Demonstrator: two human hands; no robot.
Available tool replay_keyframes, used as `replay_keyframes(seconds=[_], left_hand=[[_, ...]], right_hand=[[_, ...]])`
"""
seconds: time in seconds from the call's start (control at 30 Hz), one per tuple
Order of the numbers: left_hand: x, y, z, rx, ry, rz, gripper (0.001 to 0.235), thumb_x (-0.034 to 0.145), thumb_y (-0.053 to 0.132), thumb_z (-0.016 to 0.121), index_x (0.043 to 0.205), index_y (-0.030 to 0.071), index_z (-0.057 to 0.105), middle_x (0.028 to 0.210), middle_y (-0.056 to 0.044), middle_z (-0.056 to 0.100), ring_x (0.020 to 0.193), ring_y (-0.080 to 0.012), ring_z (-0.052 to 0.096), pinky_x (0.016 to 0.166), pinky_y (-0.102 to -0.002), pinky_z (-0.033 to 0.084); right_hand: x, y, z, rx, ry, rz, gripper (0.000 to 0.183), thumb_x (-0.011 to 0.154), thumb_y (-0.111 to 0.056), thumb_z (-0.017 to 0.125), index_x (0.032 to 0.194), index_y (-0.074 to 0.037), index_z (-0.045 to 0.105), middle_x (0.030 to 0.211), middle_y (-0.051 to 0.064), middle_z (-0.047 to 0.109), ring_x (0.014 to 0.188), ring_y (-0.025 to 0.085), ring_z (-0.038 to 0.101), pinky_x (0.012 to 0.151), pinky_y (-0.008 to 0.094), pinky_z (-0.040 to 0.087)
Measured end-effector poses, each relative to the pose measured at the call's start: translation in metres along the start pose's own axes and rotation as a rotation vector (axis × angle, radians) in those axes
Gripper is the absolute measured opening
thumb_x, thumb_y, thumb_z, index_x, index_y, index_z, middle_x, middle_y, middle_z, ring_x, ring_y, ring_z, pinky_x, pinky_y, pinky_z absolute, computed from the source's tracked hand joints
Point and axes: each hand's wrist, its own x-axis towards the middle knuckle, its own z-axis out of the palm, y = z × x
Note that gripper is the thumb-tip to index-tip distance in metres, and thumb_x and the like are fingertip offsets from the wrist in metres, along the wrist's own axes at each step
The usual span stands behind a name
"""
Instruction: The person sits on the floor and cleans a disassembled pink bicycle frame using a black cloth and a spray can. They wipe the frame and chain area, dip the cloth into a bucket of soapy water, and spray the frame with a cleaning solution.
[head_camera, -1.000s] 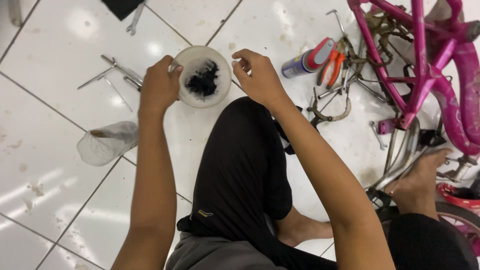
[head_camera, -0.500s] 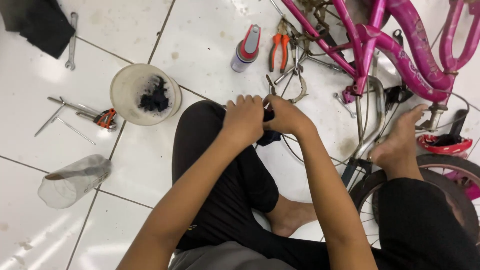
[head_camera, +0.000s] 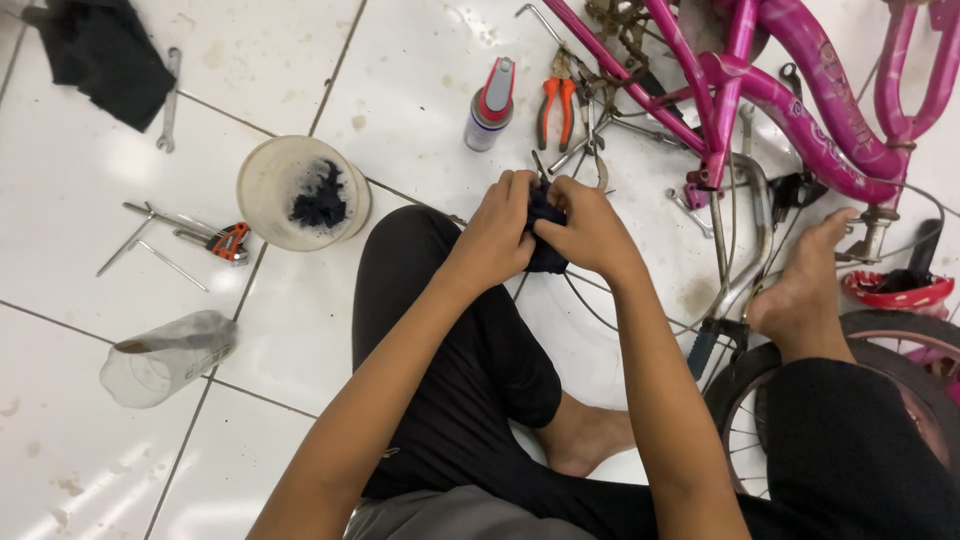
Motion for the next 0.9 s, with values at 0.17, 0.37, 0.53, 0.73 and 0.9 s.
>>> replay_keyframes(seconds=[0.17, 0.37, 0.53, 0.73, 0.9], left_hand=[[-0.03, -0.002, -0.052, -0.017, 0.021, 0.088, 0.104, 0.069, 0.002, 0.08, 0.157, 0.011, 0.027, 0.147, -0.018, 0.034, 0.131, -0.0423, 0.032, 0.111, -0.054, 0.028], [-0.024, -0.045, -0.096, 0.28, 0.5, 0.259, 0.075, 0.071, -0.008, 0.083, 0.137, 0.012, 0.056, 0.125, -0.01, 0.05, 0.112, -0.0354, 0.051, 0.104, -0.042, 0.045], [-0.003, -0.061, -0.159, 0.234, 0.57, 0.143, 0.063, 0.078, -0.014, 0.07, 0.134, 0.008, 0.055, 0.127, -0.015, 0.048, 0.111, -0.0333, 0.049, 0.094, -0.04, 0.048], [0.064, -0.151, -0.158, 0.503, 0.201, -0.338, 0.048, 0.077, -0.002, 0.075, 0.118, 0.003, 0.051, 0.117, -0.019, 0.051, 0.102, -0.0366, 0.053, 0.068, -0.048, 0.055], [0.078, -0.133, -0.134, 0.632, -0.135, -0.623, 0.044, 0.089, 0.019, 0.053, 0.131, 0.006, 0.054, 0.15, -0.02, 0.039, 0.133, -0.0448, 0.04, 0.106, -0.059, 0.037]], right_hand=[[0.009, -0.059, 0.011, 0.262, 0.104, -0.171, 0.023, 0.078, -0.006, 0.07, 0.097, 0.0, 0.061, 0.075, 0.011, 0.055, 0.052, 0.019, 0.053, 0.05, 0.03, 0.042], [0.034, -0.122, 0.048, 0.575, 0.194, -0.399, 0.025, 0.087, -0.003, 0.075, 0.108, 0.0, 0.063, 0.093, 0.01, 0.06, 0.064, 0.012, 0.059, 0.059, 0.023, 0.048], [0.027, -0.164, 0.048, 0.528, 0.263, -0.432, 0.018, 0.098, -0.009, 0.066, 0.115, -0.011, 0.062, 0.122, 0.003, 0.059, 0.086, 0.01, 0.061, 0.082, 0.024, 0.05], [0.045, -0.117, 0.063, 0.412, 0.227, -0.219, 0.013, 0.094, -0.013, 0.062, 0.106, -0.013, 0.066, 0.107, -0.002, 0.066, 0.086, 0.009, 0.059, 0.076, 0.025, 0.05], [0.034, -0.088, 0.056, 0.278, 0.088, 0.021, 0.01, 0.091, -0.018, 0.064, 0.097, -0.011, 0.068, 0.087, 0.0, 0.067, 0.074, 0.01, 0.057, 0.074, 0.026, 0.049]])
